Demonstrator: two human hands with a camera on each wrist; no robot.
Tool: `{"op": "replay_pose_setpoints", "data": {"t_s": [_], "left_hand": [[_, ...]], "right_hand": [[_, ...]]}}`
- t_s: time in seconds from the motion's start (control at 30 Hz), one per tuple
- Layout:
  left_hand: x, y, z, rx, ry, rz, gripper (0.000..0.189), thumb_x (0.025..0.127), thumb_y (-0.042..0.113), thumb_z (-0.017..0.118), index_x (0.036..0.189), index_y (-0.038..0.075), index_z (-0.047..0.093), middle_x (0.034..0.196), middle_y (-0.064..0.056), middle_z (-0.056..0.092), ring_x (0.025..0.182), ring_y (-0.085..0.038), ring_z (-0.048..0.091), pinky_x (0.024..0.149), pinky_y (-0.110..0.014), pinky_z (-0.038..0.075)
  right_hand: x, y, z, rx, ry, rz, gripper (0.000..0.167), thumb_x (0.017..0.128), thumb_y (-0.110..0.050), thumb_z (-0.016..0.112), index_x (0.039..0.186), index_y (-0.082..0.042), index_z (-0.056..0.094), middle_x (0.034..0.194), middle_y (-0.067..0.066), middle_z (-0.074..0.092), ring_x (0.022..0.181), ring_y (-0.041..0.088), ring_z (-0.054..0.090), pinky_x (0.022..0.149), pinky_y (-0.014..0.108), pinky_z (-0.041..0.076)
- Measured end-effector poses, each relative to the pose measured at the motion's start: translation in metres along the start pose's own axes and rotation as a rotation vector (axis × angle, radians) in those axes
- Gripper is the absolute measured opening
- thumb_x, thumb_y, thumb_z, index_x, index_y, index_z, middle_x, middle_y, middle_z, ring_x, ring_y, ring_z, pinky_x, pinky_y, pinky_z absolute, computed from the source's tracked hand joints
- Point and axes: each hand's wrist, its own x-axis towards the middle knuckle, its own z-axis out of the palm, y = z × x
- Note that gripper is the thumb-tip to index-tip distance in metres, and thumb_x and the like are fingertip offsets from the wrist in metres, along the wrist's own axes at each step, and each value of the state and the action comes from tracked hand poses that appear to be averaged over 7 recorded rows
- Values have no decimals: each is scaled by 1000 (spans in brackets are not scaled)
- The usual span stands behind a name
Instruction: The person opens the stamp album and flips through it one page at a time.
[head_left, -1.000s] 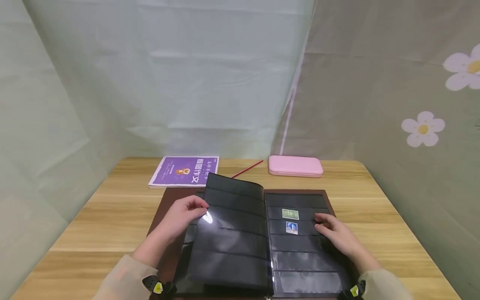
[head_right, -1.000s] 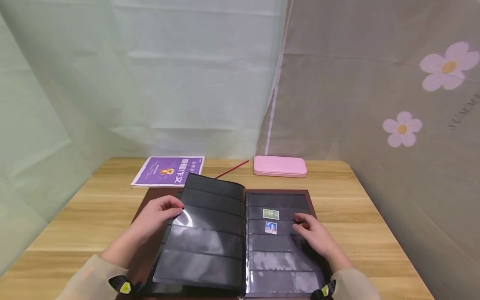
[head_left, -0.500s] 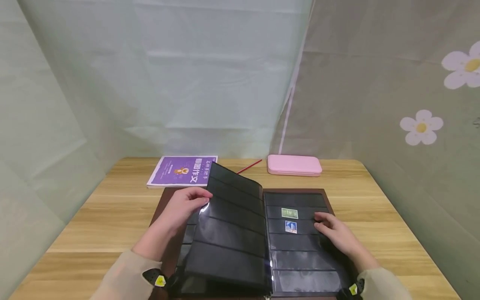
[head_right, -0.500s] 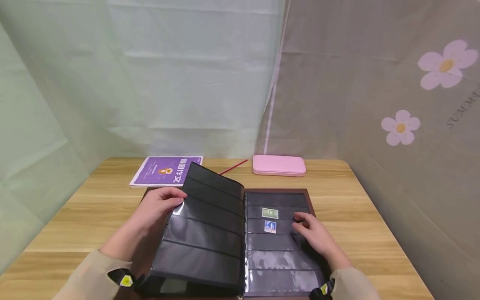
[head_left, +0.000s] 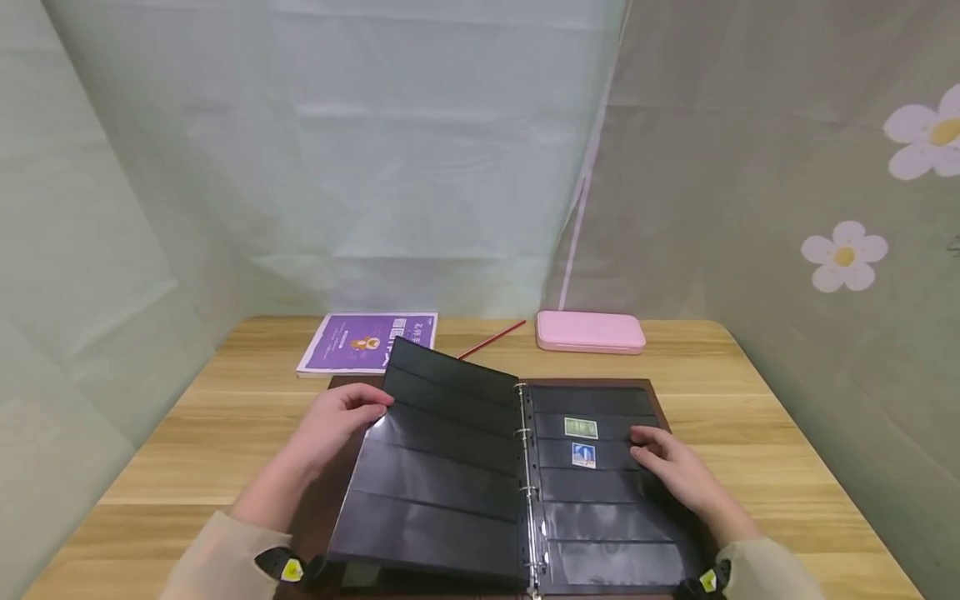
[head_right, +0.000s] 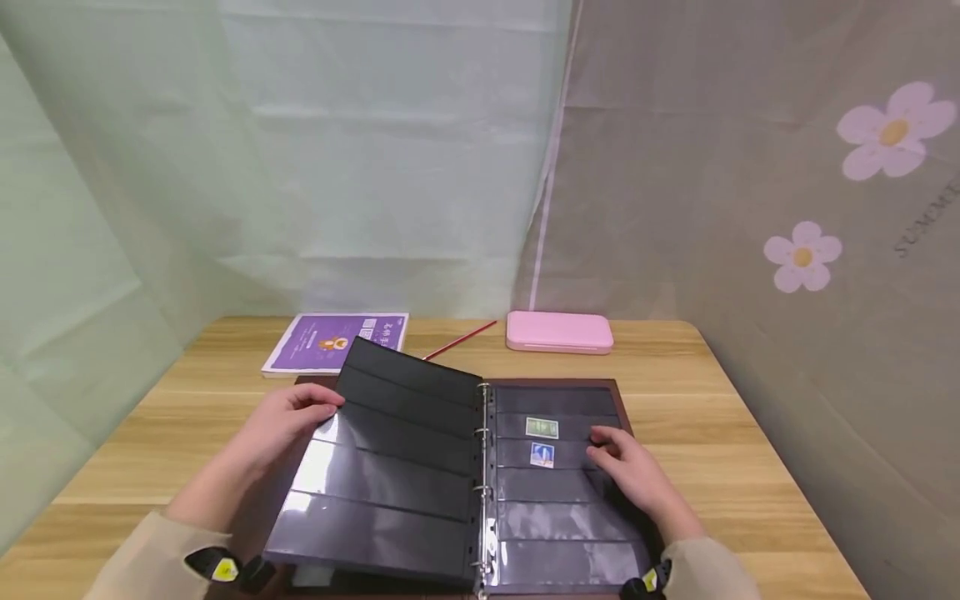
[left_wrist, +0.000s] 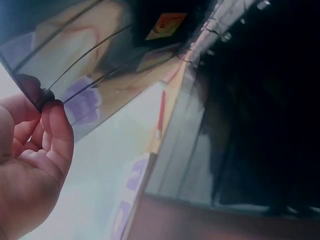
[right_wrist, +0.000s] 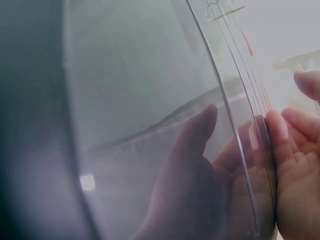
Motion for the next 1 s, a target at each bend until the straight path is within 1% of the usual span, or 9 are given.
{"op": "replay_pose_setpoints", "data": {"t_s": [0.17, 0.23, 0.33, 0.4, 0.47, 0.6, 0.7, 0.83, 1.0], "left_hand": [[-5, -14, -3, 78, -8, -21, 19, 90, 12, 60, 104, 0, 67, 98, -10, 64, 86, -19, 54, 73, -31, 46], [-6, -21, -4, 99, -15, -28, 18, 91, 12, 60, 103, 1, 67, 97, -9, 64, 84, -19, 54, 71, -31, 46], [-9, -33, -4, 117, -35, -42, 16, 89, 10, 60, 101, 0, 66, 91, -8, 63, 76, -18, 54, 65, -30, 47], [-10, -42, -3, 156, -43, -42, 13, 88, 8, 62, 98, 1, 66, 87, -6, 63, 72, -17, 53, 62, -29, 46], [-12, -50, -3, 208, -65, -29, 11, 86, 6, 63, 96, 3, 66, 82, -4, 61, 70, -16, 51, 61, -29, 45], [-15, -62, 0, 337, -134, 16, 8, 85, 8, 65, 93, 9, 65, 74, 1, 55, 69, -14, 49, 63, -28, 41], [-15, -68, 1, 397, -200, 39, 7, 85, 11, 65, 92, 11, 64, 69, 3, 52, 64, -11, 48, 60, -27, 40], [-13, -73, 0, 449, -243, 57, 7, 85, 15, 66, 91, 13, 63, 65, 5, 51, 58, -10, 46, 56, -27, 38], [-12, -75, -3, 460, -272, 24, 9, 84, 16, 67, 91, 13, 63, 62, 4, 48, 54, -10, 44, 52, -27, 37]], "right_hand": [[-1, 0, 2, 13, -5, 17, 50, 92, -33, 59, 129, -1, 51, 121, 13, 58, 103, 24, 55, 86, 41, 44], [-2, -1, 2, 13, -7, 22, 51, 92, -34, 59, 130, -1, 50, 121, 14, 57, 104, 25, 54, 87, 42, 44], [-3, -2, 2, 8, -11, 29, 52, 92, -37, 58, 130, -2, 50, 122, 14, 57, 105, 25, 54, 88, 44, 43], [-4, -3, 1, 11, -13, 31, 53, 92, -38, 57, 131, -2, 50, 123, 14, 57, 105, 25, 54, 88, 44, 43], [-4, -4, 1, 18, -13, 33, 52, 92, -37, 57, 131, -3, 50, 123, 13, 57, 106, 25, 54, 88, 44, 43], [-6, -5, 0, 36, -15, 30, 51, 93, -36, 57, 131, -2, 50, 123, 13, 57, 107, 25, 54, 88, 43, 43], [-7, -6, 0, 48, -16, 23, 51, 93, -35, 57, 130, -2, 50, 123, 14, 57, 106, 25, 55, 88, 42, 44], [-9, -6, 2, 57, -10, 28, 49, 93, -33, 57, 130, -2, 50, 122, 14, 57, 105, 25, 55, 87, 40, 44], [-9, -7, 4, 55, -10, 36, 50, 93, -36, 57, 130, -2, 51, 122, 13, 58, 105, 24, 55, 87, 41, 44]]}}
